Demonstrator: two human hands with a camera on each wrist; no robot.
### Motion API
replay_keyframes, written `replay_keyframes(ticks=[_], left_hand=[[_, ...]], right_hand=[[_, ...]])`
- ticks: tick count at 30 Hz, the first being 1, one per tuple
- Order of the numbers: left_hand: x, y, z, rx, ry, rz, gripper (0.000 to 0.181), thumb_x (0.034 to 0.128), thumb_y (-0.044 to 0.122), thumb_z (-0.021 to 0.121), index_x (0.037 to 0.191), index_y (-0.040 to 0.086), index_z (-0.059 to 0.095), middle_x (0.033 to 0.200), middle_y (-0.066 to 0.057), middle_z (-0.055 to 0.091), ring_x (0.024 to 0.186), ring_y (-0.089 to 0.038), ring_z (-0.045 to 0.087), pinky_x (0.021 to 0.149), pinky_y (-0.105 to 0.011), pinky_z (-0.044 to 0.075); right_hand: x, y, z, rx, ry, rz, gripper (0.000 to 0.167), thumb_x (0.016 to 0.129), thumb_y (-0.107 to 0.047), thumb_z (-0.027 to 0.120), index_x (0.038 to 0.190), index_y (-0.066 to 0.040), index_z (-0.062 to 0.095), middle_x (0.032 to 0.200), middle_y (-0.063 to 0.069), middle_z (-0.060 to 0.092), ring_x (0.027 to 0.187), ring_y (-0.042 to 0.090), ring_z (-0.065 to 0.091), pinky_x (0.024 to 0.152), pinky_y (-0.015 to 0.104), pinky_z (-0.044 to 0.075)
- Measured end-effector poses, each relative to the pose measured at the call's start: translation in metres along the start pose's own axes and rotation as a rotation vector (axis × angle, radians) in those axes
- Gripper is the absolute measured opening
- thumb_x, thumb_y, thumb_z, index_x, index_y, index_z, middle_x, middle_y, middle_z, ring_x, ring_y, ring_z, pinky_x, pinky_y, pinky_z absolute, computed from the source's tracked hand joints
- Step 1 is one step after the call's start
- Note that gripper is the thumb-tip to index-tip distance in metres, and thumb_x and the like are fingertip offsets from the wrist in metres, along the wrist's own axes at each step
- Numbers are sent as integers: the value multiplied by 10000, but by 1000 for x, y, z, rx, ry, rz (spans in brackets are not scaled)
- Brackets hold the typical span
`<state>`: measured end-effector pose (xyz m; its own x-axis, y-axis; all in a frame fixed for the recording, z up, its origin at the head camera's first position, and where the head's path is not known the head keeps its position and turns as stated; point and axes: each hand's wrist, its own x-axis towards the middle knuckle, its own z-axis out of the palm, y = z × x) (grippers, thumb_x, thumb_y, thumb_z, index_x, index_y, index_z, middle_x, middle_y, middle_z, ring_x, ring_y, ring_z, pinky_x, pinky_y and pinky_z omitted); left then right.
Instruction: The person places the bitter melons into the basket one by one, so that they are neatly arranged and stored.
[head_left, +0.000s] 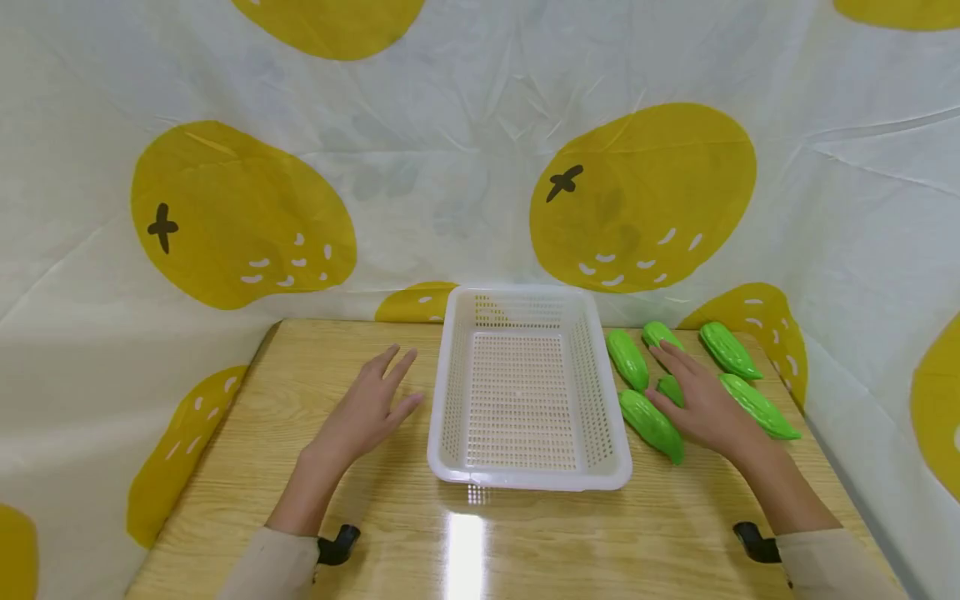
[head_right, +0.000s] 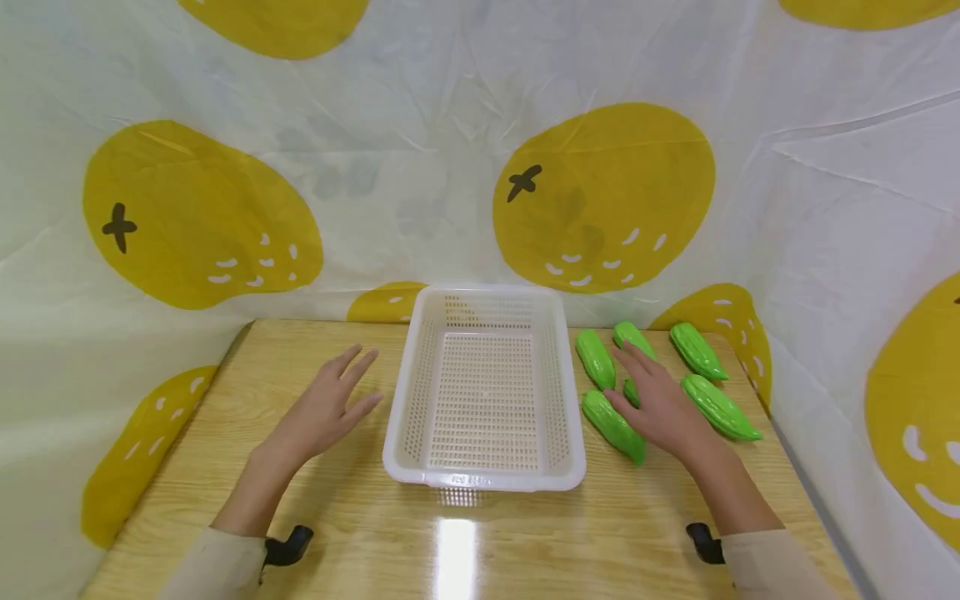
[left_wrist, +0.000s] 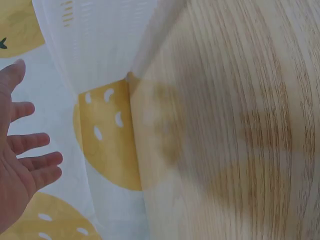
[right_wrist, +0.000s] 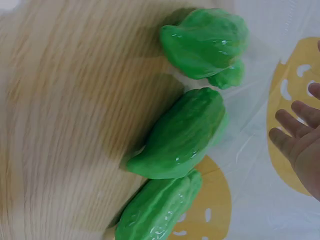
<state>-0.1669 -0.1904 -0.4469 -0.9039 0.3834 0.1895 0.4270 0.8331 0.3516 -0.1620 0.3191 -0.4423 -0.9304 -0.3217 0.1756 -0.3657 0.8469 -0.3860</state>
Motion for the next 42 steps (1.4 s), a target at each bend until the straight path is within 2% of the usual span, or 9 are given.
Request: replay_keyframes(ticks=[3,6,10,15,24,27,31,35,42], left_hand=[[2,1,3,-32,-1,18,716,1038,429,616,1632,151,328,1645,-245,306,1476,-485,352,1154,-680,422],[2,3,5,-58,-7,33,719,1035,409,630,1633,152,324,1634,-246,325,1468,-482,365,1155,-675,423],[0,6,5,-84,3,34,705,1028,390,648,1623,157,350,1607,-243,371,1442,-474,410,1150,-660,440],[0,12,7,-115,12,30,674,1021,383,662,1602,165,399,1550,-215,453,1394,-440,482,1119,-628,489],[3,17,15,-207,45,65,625,1015,344,681,1559,122,468,1469,-178,537,1324,-385,561,1074,-589,542],[4,19,18,-275,51,72,600,1009,304,695,1536,98,496,1439,-185,560,1253,-372,606,1016,-546,588],[4,21,22,-360,36,44,568,1010,267,697,1521,96,517,1424,-178,569,1128,-329,661,927,-466,638],[4,22,25,-416,25,17,543,1012,233,694,1510,91,529,1413,-170,574,1065,-286,688,892,-382,659],[7,24,28,-476,40,1,518,1002,169,703,1477,30,552,1354,-184,615,967,-228,709,793,-246,656]], right_hand=[[-1,2,2,-2,9,-10,695,1012,-295,678,1556,26,386,1588,312,357,1413,564,364,1073,772,384],[-3,4,4,11,-15,1,701,1009,-295,684,1567,2,381,1581,306,369,1416,558,362,1078,775,371],[-6,7,7,36,-54,23,716,1013,-336,678,1575,-15,374,1576,306,378,1415,561,361,1079,779,364],[-7,13,12,61,-48,37,699,1014,-341,679,1565,-17,395,1535,295,437,1392,540,403,1070,752,397],[-13,20,26,127,-72,57,690,1006,-311,698,1533,36,420,1507,300,477,1362,521,458,1076,712,430],[-15,20,30,138,-77,54,684,996,-294,714,1523,38,430,1505,293,485,1340,511,498,1080,695,445],[-17,22,36,150,-87,39,682,989,-266,725,1517,50,430,1497,288,494,1305,493,548,1064,658,482],[-19,23,41,147,-83,35,679,979,-248,739,1511,48,437,1469,290,521,1281,483,571,1040,643,511],[-20,23,48,126,-78,10,685,958,-230,759,1502,50,450,1445,316,524,1338,547,467,1069,709,444]])
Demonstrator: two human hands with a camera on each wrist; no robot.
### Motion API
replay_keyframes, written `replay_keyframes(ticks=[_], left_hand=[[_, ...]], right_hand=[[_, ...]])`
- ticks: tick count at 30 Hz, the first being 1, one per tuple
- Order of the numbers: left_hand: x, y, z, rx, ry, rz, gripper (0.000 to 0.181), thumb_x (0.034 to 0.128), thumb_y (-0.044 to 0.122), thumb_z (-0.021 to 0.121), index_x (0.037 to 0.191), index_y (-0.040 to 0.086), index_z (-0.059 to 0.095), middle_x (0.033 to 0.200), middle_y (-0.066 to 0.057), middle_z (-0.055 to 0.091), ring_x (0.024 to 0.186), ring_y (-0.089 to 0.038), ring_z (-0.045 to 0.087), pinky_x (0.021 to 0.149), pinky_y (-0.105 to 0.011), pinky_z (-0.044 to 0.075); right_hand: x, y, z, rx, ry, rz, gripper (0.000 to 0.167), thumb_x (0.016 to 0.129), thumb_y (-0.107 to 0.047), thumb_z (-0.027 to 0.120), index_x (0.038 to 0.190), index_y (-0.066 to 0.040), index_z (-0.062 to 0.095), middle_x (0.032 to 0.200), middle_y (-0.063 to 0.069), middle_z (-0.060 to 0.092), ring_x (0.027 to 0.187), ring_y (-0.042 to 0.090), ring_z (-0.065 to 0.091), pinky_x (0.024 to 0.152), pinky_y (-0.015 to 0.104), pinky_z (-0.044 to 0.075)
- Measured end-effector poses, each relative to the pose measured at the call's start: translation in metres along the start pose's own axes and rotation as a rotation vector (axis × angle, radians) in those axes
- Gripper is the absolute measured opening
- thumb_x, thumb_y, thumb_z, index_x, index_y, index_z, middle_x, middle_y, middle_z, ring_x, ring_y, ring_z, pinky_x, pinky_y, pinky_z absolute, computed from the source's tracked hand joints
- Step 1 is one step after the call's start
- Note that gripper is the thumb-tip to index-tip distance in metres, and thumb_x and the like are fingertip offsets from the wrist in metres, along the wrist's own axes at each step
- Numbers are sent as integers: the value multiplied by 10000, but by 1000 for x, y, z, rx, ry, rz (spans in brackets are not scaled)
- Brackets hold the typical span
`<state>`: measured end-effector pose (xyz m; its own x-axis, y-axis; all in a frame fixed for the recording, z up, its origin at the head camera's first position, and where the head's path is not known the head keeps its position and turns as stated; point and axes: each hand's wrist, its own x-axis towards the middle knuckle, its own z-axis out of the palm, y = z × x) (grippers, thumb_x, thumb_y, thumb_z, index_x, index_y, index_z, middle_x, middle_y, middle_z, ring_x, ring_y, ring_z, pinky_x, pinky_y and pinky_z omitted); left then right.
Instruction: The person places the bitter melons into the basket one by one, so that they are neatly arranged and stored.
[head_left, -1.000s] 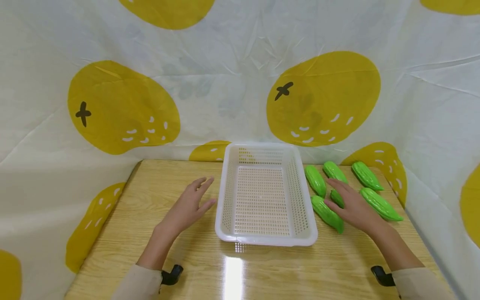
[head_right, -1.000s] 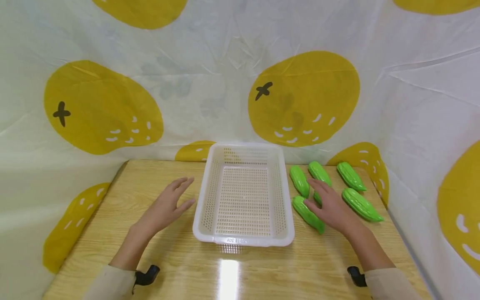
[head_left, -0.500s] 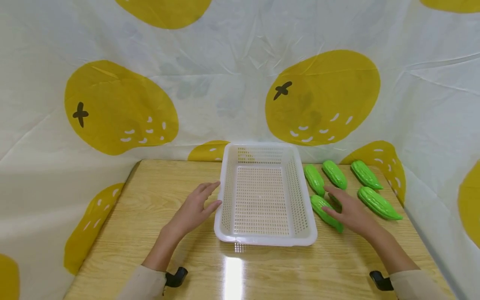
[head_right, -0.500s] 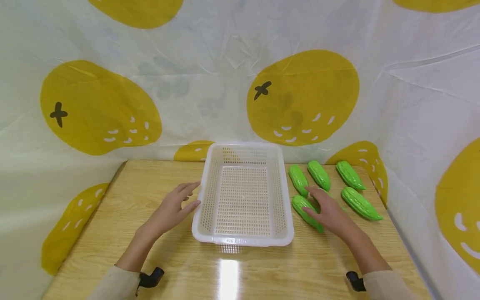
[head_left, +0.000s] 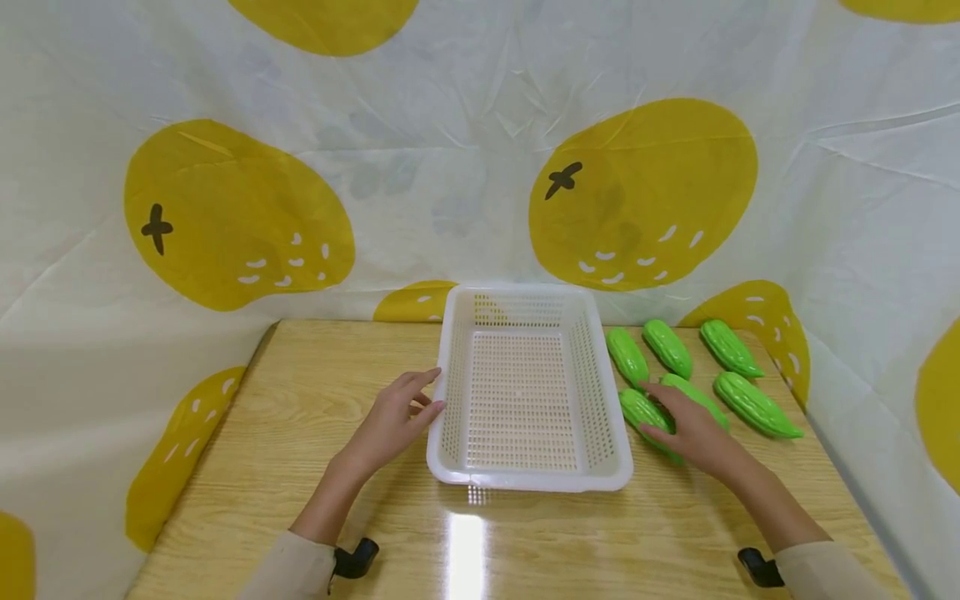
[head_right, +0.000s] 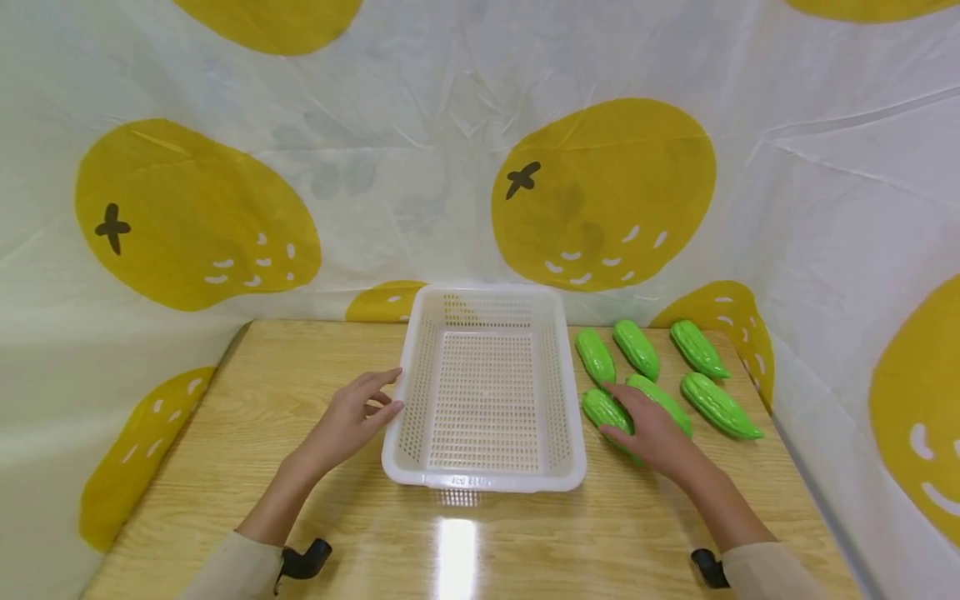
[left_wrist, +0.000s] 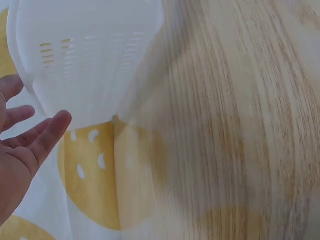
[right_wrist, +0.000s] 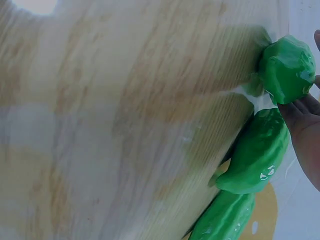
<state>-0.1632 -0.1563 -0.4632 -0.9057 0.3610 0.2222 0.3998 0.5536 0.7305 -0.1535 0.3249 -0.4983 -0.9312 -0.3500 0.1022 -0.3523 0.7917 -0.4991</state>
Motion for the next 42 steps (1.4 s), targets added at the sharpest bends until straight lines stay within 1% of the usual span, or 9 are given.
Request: replay_keyframes(ticks=[5,9,13,16,21,24,29,35,42], left_hand=[[2,3,0,-29,-1,-39,516,993,159,713,1462,5,561,1279,-179,667,912,-209,722,727,-247,657],[3,4,0,-38,-11,-80,520,991,170,718,1464,19,565,1276,-170,682,893,-206,733,684,-235,649],[4,5,1,-73,-13,-119,525,981,153,729,1462,18,569,1278,-172,686,845,-179,719,637,-220,638],[4,6,1,-126,-16,-151,547,965,126,743,1464,-1,560,1274,-188,682,782,-146,696,618,-285,657],[5,7,0,-241,-51,-223,586,965,102,734,1498,-3,517,1295,-207,656,683,-144,683,623,-487,660],[5,6,-1,-296,-67,-260,589,973,97,722,1513,13,503,1312,-210,640,638,-160,679,625,-530,648],[6,5,0,-328,-66,-272,581,973,90,720,1511,20,510,1317,-217,632,622,-173,671,618,-538,643],[6,5,1,-345,-50,-278,576,968,92,727,1501,16,522,1315,-214,635,605,-176,656,584,-506,641],[7,5,2,-353,-36,-292,587,960,72,732,1505,26,520,1291,-195,632,621,-166,670,600,-547,643]], right_hand=[[-2,4,3,7,-6,18,704,959,-250,759,1509,52,440,1467,338,492,1355,574,430,1076,729,420],[-3,5,6,6,-9,25,720,961,-249,757,1518,65,424,1472,348,482,1352,574,435,1077,727,423],[-3,7,11,0,-8,37,736,960,-244,758,1528,66,407,1472,355,477,1352,570,437,1084,723,423],[-3,7,13,3,4,39,738,956,-244,763,1528,60,409,1469,357,477,1350,572,436,1080,726,423],[-3,7,15,4,8,48,743,957,-248,762,1531,64,406,1471,365,471,1352,578,430,1080,731,420],[-3,6,14,6,-8,67,746,965,-260,753,1534,69,398,1478,376,456,1359,585,417,1087,734,414],[-3,5,12,6,-16,82,735,967,-261,751,1525,72,409,1477,376,461,1356,586,425,1083,731,425],[-4,2,11,31,-20,96,724,964,-264,755,1514,73,425,1485,369,463,1356,588,429,1072,734,434],[-6,3,9,71,-21,141,738,988,-321,720,1538,51,397,1520,377,415,1377,594,398,1070,751,424]])
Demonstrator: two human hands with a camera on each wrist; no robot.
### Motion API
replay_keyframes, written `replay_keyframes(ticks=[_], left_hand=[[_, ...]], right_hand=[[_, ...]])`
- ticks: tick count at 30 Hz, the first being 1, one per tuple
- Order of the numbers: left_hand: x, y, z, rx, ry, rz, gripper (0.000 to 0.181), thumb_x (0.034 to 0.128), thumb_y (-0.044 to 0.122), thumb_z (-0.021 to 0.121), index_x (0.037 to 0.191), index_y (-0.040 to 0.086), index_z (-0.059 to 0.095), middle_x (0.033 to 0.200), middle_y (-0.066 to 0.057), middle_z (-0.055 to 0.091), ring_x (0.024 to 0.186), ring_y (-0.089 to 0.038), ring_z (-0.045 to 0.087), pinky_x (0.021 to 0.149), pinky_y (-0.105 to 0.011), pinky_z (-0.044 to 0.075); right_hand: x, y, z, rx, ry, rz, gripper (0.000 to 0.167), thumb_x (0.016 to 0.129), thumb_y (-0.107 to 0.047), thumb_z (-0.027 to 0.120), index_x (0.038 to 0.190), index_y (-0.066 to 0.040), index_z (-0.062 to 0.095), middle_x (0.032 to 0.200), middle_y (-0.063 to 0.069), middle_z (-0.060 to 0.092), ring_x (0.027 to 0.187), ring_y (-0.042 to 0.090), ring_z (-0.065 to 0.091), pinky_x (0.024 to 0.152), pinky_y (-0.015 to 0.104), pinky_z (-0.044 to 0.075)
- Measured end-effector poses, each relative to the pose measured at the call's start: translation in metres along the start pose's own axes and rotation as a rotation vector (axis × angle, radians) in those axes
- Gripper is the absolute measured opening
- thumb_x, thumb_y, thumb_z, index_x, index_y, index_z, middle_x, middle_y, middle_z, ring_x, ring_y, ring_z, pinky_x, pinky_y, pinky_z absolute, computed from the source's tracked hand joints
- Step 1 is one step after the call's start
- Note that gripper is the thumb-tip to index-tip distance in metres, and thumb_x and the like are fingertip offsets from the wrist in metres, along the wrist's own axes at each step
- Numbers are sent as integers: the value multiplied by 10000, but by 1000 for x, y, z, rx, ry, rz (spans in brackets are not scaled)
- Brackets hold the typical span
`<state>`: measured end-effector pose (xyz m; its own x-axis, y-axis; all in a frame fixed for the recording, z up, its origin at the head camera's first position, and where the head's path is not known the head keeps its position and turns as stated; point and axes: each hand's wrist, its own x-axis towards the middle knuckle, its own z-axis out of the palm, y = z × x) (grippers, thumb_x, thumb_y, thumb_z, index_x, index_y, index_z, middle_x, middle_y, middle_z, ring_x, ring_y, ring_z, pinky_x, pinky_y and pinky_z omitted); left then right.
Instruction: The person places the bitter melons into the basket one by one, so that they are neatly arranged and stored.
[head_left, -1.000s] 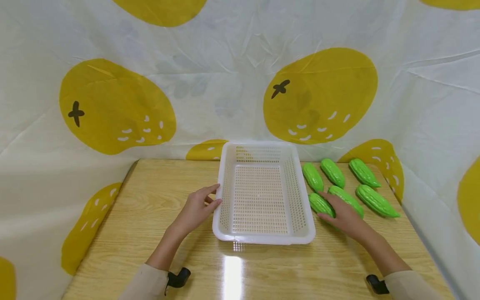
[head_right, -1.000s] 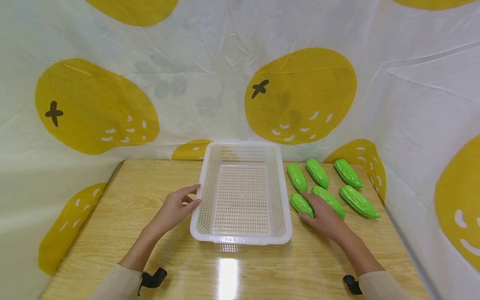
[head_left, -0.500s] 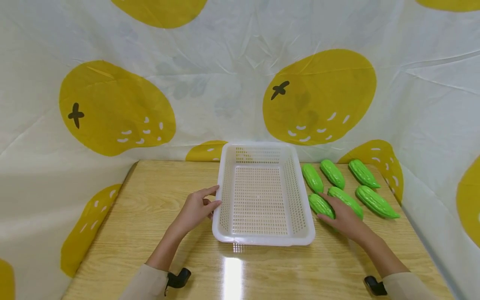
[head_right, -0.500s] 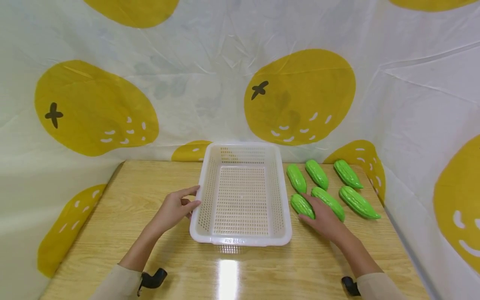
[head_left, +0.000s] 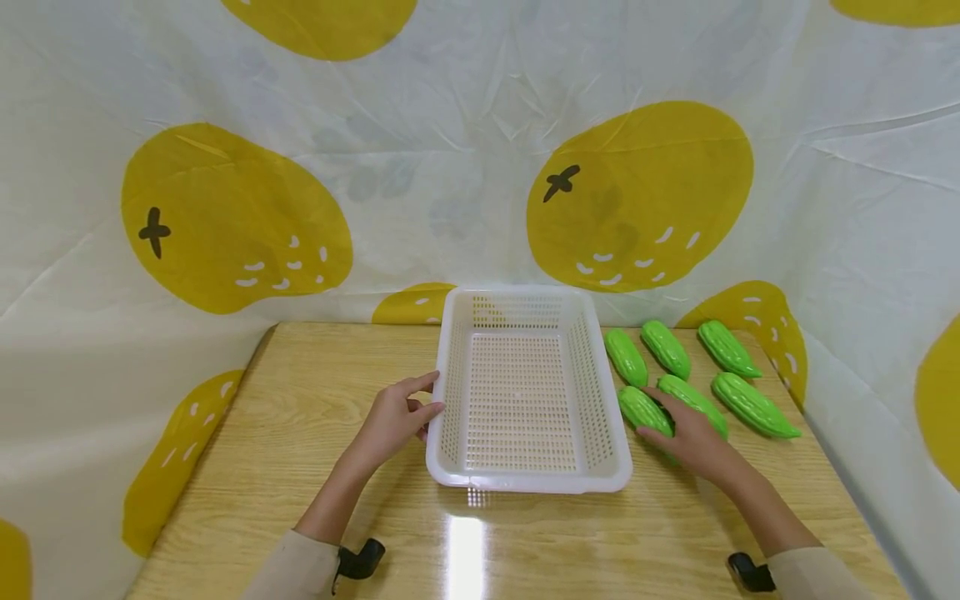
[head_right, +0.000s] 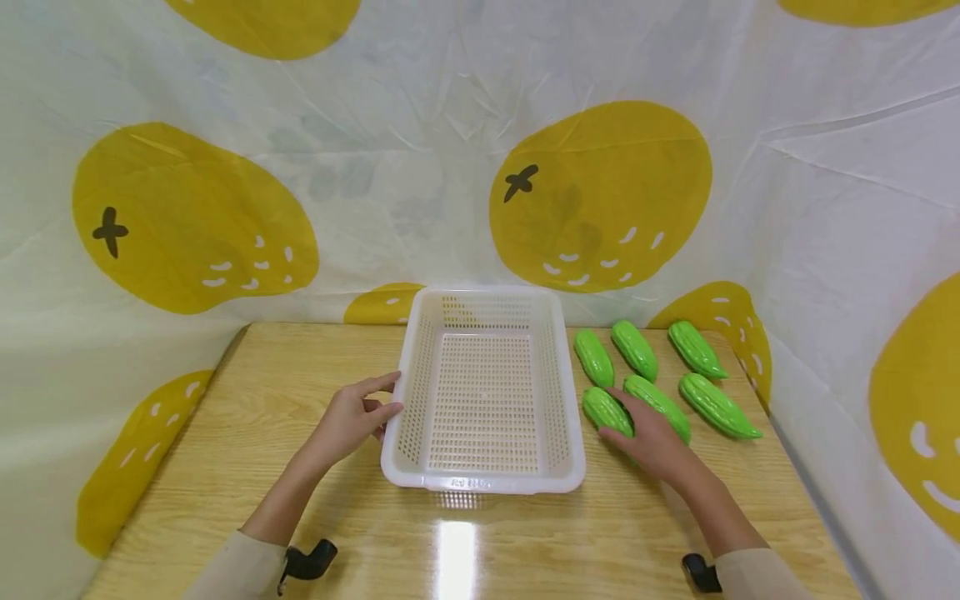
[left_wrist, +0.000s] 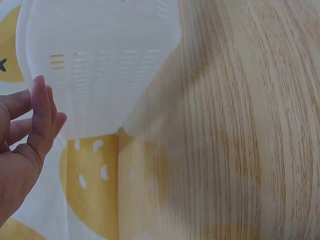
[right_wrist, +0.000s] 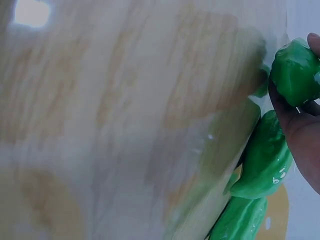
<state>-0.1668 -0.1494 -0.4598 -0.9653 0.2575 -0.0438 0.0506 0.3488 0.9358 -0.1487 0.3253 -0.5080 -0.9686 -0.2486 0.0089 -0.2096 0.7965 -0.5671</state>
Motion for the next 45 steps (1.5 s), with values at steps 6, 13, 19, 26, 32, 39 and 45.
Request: replay_keyframes(ticks=[6,13,19,26,32,39,45], left_hand=[[-1,1,0,1,5,-7,584,961,70,731,1506,36,524,1299,-177,623,627,-185,675,590,-550,643],[-1,2,-1,-2,0,-19,602,951,71,743,1509,32,518,1318,-183,606,662,-192,686,556,-434,654],[-1,1,-1,1,-3,-20,605,950,73,744,1510,35,518,1306,-182,604,664,-190,686,562,-451,654],[-1,0,-1,-6,-5,-21,608,947,77,748,1510,39,520,1304,-186,601,667,-190,685,559,-447,653],[-1,1,-2,-10,-5,-19,603,949,70,744,1509,41,521,1305,-186,599,664,-190,682,578,-497,651],[-1,3,-2,-9,-7,-22,602,952,64,740,1511,42,519,1305,-184,601,660,-190,681,582,-508,651],[0,3,-2,-13,-8,-29,607,952,66,740,1516,47,514,1301,-179,601,671,-188,689,583,-508,652]], right_hand=[[3,-3,-10,8,36,-25,736,989,-308,721,1535,63,395,1517,350,442,1373,571,417,1069,733,426],[9,-14,-30,-18,52,-28,733,989,-276,724,1565,14,375,1503,359,456,1320,583,470,1012,742,464],[16,-21,-43,-22,52,-28,719,1007,-305,698,1582,-29,367,1541,346,420,1364,590,420,1046,764,419],[28,-33,-56,-45,52,-49,721,993,-276,718,1576,-26,375,1566,343,385,1395,588,379,1082,768,380],[36,-49,-66,-52,27,-58,731,1000,-281,708,1598,-57,351,1573,326,390,1410,571,376,1092,758,383],[48,-57,-74,-70,24,-123,701,1007,-291,699,1580,-46,377,1526,292,473,1357,533,467,1051,728,444],[59,-65,-76,-100,-15,-139,717,1004,-331,699,1590,-79,371,1513,252,511,1301,487,550,1023,680,497]])
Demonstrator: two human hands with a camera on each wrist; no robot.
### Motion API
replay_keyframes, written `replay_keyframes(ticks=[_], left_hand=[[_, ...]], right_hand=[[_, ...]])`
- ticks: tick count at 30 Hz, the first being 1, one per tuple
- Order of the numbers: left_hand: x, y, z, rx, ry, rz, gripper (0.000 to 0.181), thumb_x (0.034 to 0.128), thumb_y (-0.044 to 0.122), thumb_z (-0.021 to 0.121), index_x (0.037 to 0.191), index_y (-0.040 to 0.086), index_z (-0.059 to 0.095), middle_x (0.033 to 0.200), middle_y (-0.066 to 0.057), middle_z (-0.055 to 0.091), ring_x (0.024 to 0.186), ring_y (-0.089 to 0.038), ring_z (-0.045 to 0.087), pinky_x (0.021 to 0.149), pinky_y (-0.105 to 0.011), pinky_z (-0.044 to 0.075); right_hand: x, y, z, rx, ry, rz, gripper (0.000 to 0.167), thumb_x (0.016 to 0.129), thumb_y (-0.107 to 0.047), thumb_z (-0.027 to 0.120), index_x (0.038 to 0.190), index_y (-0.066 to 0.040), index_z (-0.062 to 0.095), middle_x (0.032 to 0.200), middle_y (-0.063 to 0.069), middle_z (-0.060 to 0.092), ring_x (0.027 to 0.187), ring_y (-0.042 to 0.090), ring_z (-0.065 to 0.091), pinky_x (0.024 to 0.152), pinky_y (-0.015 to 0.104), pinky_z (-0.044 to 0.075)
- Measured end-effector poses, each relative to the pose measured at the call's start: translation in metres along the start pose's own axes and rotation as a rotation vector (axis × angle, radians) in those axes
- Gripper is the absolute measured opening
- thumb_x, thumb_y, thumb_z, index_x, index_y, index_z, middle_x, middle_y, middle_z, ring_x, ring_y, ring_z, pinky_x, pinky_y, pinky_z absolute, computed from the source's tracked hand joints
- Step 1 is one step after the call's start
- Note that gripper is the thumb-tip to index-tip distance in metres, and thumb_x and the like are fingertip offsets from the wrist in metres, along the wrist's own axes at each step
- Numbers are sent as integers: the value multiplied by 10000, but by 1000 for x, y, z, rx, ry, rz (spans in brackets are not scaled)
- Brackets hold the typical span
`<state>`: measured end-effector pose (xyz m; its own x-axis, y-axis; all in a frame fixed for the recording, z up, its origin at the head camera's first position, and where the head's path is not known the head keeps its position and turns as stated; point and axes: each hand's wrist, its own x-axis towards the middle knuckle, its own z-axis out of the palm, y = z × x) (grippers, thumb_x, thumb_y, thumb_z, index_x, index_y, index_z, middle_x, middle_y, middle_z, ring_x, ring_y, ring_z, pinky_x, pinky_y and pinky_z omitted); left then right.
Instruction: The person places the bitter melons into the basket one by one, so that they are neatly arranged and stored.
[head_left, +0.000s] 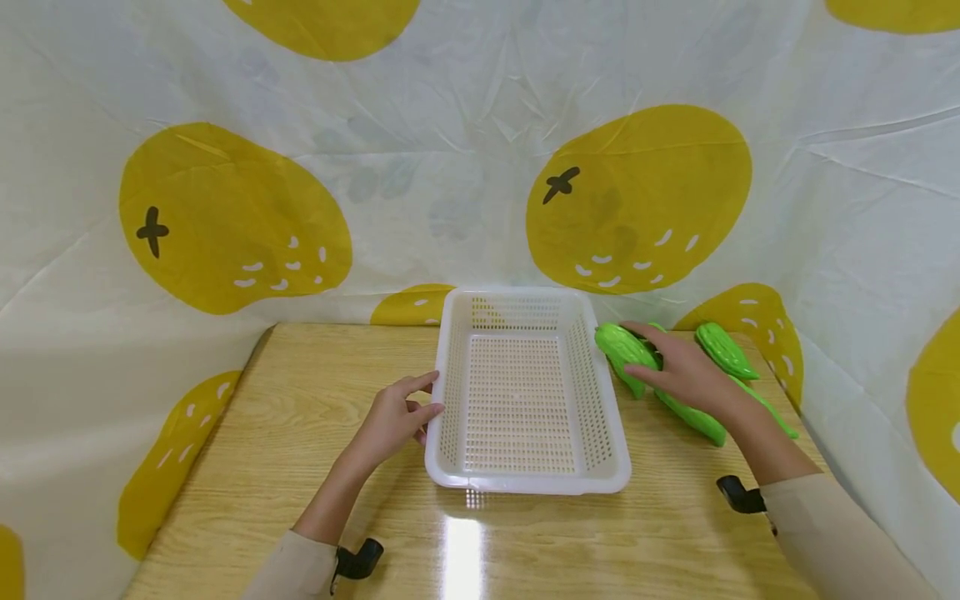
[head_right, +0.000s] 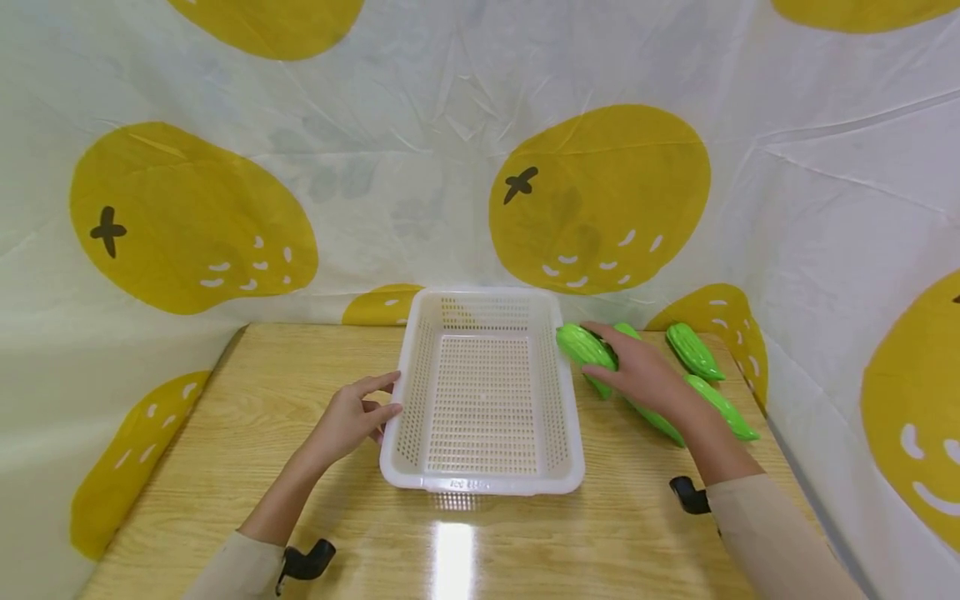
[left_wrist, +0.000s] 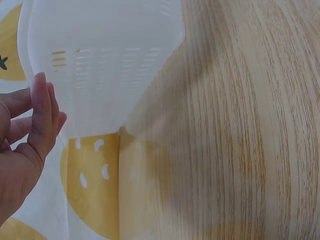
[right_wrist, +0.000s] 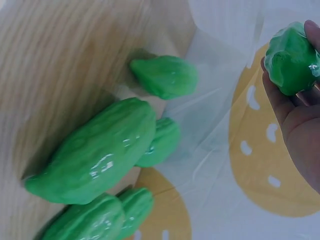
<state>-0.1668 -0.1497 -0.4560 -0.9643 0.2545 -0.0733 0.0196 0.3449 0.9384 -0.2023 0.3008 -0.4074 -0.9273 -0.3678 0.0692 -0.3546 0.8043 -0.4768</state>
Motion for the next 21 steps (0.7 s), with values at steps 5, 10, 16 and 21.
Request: replay_keyframes(ticks=[5,10,16,21], left_hand=[[0,-2,0,5,2,-4,608,954,79,743,1517,57,516,1306,-174,603,669,-190,688,571,-486,653],[0,-4,-1,6,2,-2,607,958,85,739,1520,59,512,1302,-173,603,671,-189,690,582,-517,649],[0,-3,-2,12,-5,-1,604,965,86,731,1525,60,505,1308,-172,600,658,-195,683,592,-538,647],[0,-2,-1,17,-5,0,605,964,81,732,1525,61,507,1305,-177,600,659,-195,684,562,-469,653]], right_hand=[[11,-12,0,-17,-45,-7,718,999,-362,701,1595,-125,379,1506,223,534,1235,429,617,987,634,538],[26,-26,2,3,-120,-57,721,996,-323,711,1594,-96,378,1541,223,498,1364,434,528,1101,642,479],[41,-37,7,-38,-146,-143,687,973,-268,744,1559,-89,432,1409,193,622,1208,361,642,1000,569,561],[49,-48,5,-43,-184,-182,670,974,-312,740,1547,-118,454,1352,143,661,1121,294,667,932,514,586]])
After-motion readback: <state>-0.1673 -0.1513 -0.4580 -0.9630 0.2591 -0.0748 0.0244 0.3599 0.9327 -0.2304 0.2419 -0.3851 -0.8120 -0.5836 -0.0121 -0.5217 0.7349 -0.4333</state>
